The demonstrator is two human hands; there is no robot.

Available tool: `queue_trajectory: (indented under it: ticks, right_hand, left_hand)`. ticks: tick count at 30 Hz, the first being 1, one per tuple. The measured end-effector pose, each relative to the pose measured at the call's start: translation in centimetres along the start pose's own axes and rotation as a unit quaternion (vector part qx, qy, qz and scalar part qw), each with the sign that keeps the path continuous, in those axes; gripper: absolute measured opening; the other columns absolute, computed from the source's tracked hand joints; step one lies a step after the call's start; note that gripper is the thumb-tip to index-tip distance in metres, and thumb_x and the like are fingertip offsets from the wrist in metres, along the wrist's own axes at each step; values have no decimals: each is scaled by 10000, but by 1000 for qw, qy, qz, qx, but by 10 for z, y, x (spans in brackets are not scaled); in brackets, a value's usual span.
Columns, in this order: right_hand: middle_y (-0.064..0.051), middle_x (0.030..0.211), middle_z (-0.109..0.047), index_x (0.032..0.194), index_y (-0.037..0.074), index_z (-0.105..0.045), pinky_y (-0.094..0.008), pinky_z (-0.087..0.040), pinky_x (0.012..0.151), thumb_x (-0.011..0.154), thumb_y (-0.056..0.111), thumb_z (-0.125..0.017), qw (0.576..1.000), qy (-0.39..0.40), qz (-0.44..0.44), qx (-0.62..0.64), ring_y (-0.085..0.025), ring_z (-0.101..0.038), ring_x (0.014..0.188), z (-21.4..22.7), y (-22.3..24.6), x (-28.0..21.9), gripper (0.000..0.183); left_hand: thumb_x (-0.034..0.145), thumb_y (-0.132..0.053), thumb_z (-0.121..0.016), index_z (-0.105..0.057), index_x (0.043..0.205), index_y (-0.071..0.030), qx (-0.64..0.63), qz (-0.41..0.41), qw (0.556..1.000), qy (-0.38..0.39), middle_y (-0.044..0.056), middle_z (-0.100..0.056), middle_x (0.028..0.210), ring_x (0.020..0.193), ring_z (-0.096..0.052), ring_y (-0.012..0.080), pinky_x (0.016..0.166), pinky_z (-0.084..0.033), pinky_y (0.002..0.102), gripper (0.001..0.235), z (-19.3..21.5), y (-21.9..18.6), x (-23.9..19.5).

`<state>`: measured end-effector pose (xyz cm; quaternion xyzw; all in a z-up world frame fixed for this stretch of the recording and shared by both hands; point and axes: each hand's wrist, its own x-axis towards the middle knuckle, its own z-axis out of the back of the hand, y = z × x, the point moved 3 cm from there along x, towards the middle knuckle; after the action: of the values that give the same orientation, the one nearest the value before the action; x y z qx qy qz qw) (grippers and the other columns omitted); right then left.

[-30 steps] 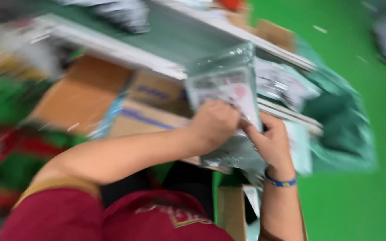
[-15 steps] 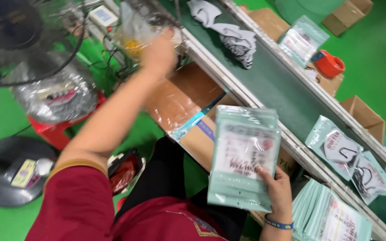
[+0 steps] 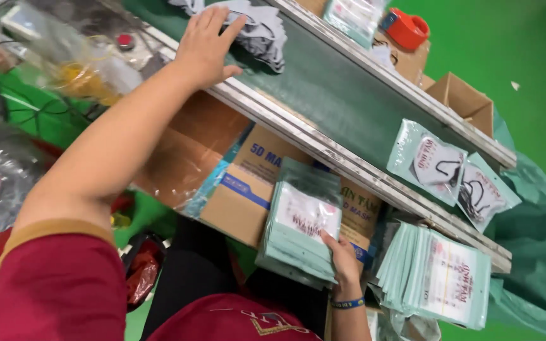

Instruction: Packing facial masks into individual plastic sleeves on a production line.

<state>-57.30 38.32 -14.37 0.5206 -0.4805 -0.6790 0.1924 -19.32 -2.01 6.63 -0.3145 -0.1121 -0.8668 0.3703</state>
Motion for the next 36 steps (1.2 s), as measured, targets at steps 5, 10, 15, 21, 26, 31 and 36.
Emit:
queue_trajectory:
  ticks: [5,10,15,21,26,31,36]
  right_hand:
    - [-85,1031,-775,1172,-39,-723,-308,-526,815,883,316,-770,976,-100,128,-148,-174,-695,916,-14,64,-22,460]
    - [-197,1330,-550,1336,-15,-635,-359,-470,959,885,277,-754,829,-242,340,-371,-274,-560,1200,-38,115,-79,550]
    - [-131,1355,-597,1202,41,-719,-348,-511,955,898,144,-718,904,-86,332,-253,-250,-598,1239,-76,118,-86,321]
    - [-127,1375,-634,1230,65,-717,-341,-541,988,898,177,-732,884,-8,395,-249,-242,-637,1250,-116,167,-86,351]
    - [-293,1548,-364,1470,-104,-400,-475,-343,1138,769,249,-827,728,-41,609,-310,-405,-382,1430,-181,223,-108,894]
    - [-148,1299,-639,1374,-2,-561,-339,-511,1014,919,76,-732,837,26,522,-163,-233,-632,1170,-181,165,-67,492]
    - [-45,1098,-729,1256,11,-667,-288,-536,892,967,69,-798,891,124,430,-80,-140,-647,984,-199,156,-92,323]
  left_hand:
    - [697,-596,-825,-365,1590,-259,15,61,986,153,222,-402,1519,1445,-320,417,1116,-213,601,1060,-63,19,58]
    - [901,-594,-685,-531,1488,-272,-11,93,967,236,187,-564,1386,1302,-470,405,1009,-418,559,687,-117,31,68]
    - [970,-182,-589,-666,1179,-5,106,-26,988,111,185,-730,1026,960,-684,352,766,-558,452,284,-231,53,79]
    - [904,-138,-590,-696,921,3,-107,128,984,59,278,-706,890,844,-692,461,771,-544,544,178,-154,11,108]
    - [874,-202,-662,-684,999,4,-342,111,933,12,278,-698,909,883,-666,491,757,-535,535,242,2,-161,22]
    - [864,-339,-700,-684,1158,-31,-392,138,893,171,249,-708,935,892,-698,437,771,-549,483,426,125,-196,-51]
    - [678,-430,-926,-459,1437,43,-360,22,931,54,287,-528,1337,1230,-511,465,1010,-412,505,1010,115,-129,-101]
